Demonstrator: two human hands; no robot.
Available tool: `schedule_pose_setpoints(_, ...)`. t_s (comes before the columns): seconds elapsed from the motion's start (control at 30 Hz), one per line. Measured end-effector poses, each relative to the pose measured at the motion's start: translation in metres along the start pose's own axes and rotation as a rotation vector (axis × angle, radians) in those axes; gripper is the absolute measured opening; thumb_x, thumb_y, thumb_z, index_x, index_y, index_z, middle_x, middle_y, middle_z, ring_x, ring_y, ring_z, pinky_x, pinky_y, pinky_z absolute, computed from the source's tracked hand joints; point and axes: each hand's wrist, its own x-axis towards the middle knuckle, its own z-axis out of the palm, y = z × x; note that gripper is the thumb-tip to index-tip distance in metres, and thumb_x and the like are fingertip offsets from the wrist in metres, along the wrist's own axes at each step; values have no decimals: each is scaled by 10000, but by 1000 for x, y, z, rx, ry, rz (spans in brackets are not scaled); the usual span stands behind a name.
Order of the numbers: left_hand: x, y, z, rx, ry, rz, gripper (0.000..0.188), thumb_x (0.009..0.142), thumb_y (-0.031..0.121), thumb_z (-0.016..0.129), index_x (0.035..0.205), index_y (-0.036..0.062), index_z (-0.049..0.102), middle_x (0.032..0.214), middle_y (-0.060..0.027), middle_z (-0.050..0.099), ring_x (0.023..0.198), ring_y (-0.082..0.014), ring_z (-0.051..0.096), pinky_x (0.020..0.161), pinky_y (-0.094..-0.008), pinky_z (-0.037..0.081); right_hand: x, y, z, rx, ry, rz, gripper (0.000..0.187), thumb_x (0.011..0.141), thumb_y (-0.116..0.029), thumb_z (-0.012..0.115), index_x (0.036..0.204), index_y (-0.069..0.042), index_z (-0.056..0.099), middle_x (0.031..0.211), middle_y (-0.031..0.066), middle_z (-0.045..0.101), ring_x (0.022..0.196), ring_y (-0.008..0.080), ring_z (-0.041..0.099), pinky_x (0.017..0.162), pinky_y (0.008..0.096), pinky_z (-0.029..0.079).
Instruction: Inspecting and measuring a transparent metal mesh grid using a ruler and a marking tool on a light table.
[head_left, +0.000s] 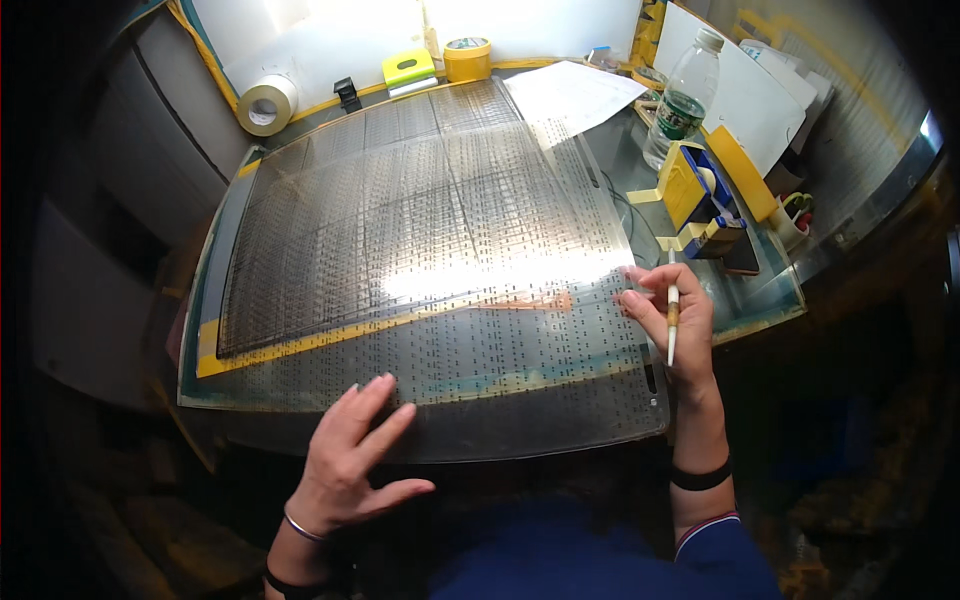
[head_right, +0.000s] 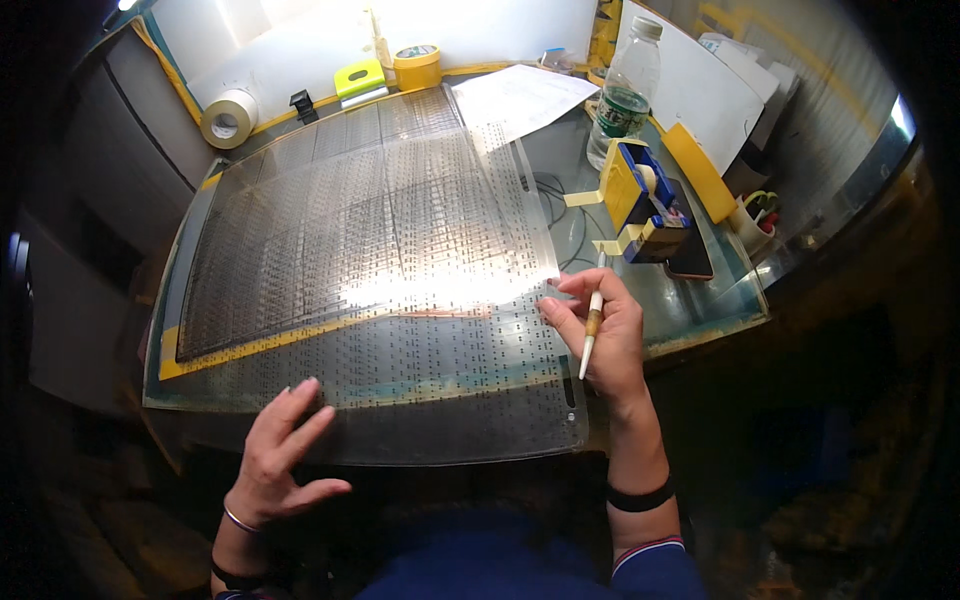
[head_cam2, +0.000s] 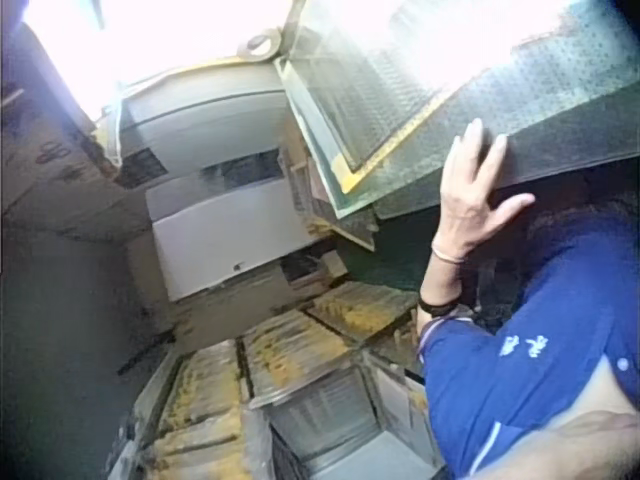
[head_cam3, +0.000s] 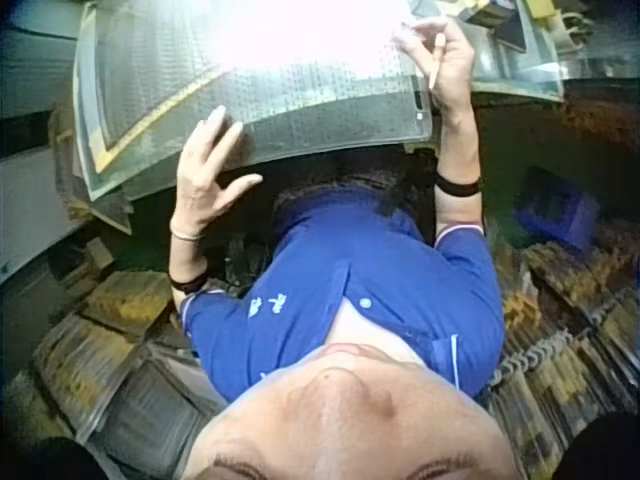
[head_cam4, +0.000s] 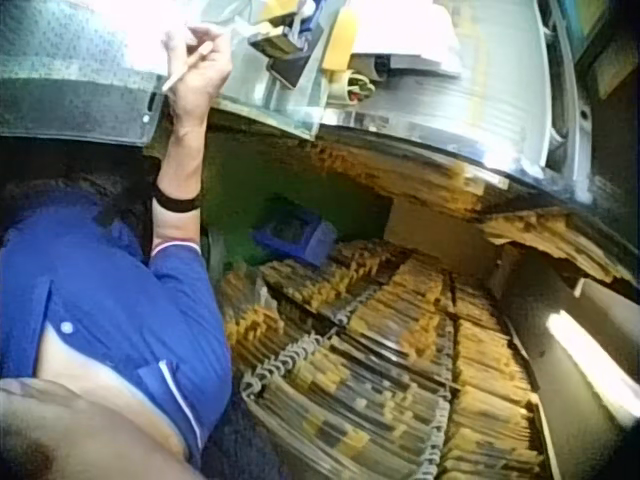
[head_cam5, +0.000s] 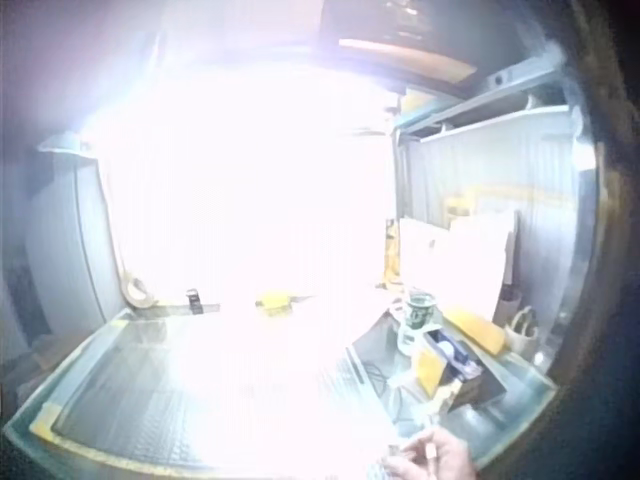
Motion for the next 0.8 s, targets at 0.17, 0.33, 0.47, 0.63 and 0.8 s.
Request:
schedule_pose_setpoints(0.17, -25, -46, -19, 49, 177, -215, 672, 886, 412, 745, 1406, 24, 569, 1518, -239, 473, 1434, -415, 418, 1206, -520, 270, 1, 0, 5, 55, -54, -44, 238, 884, 68, 724, 1067, 2, 587, 1277, 262, 645, 923, 110, 707, 816, 231, 559)
schedule_pose_setpoints(0.33, -42, -87, -24, 196, 176, -449, 641, 980, 460, 618, 1452, 35, 529, 1560, -165, 456, 1487, -348, 359, 1245, -507, 197, 0, 2, 8, 62, -46, -93, 232, 882, 88, 713, 1065, 13, 591, 1307, 300, 623, 949, 105, 705, 805, 207, 559)
schedule_pose_setpoints(0.47, -41, -108, -16, 239, 188, -519, 599, 1004, 451, 572, 1463, 68, 527, 1576, -144, 440, 1501, -333, 333, 1253, -499, 164, 0, 0, 8, 67, -40, -102, 221, 887, 87, 711, 1060, 13, 594, 1285, 309, 630, 947, 99, 699, 797, 202, 556)
schedule_pose_setpoints(0.63, -26, -102, -9, 324, 133, -587, 575, 1031, 429, 525, 1521, 132, 471, 1620, -139, 369, 1516, -316, 303, 1249, -502, 138, 0, -1, 5, 75, -20, -23, 252, 883, 82, 719, 1092, 8, 598, 1280, 300, 630, 961, 135, 711, 818, 233, 569)
schedule_pose_setpoints(0.8, -20, -103, -3, 312, 157, -604, 587, 1032, 453, 512, 1532, 151, 457, 1628, -144, 351, 1520, -322, 290, 1246, -526, 119, -1, -10, -5, 112, -129, 65, 385, 847, 81, 741, 1175, -28, 571, 1418, 304, 529, 1064, 218, 703, 937, 310, 556)
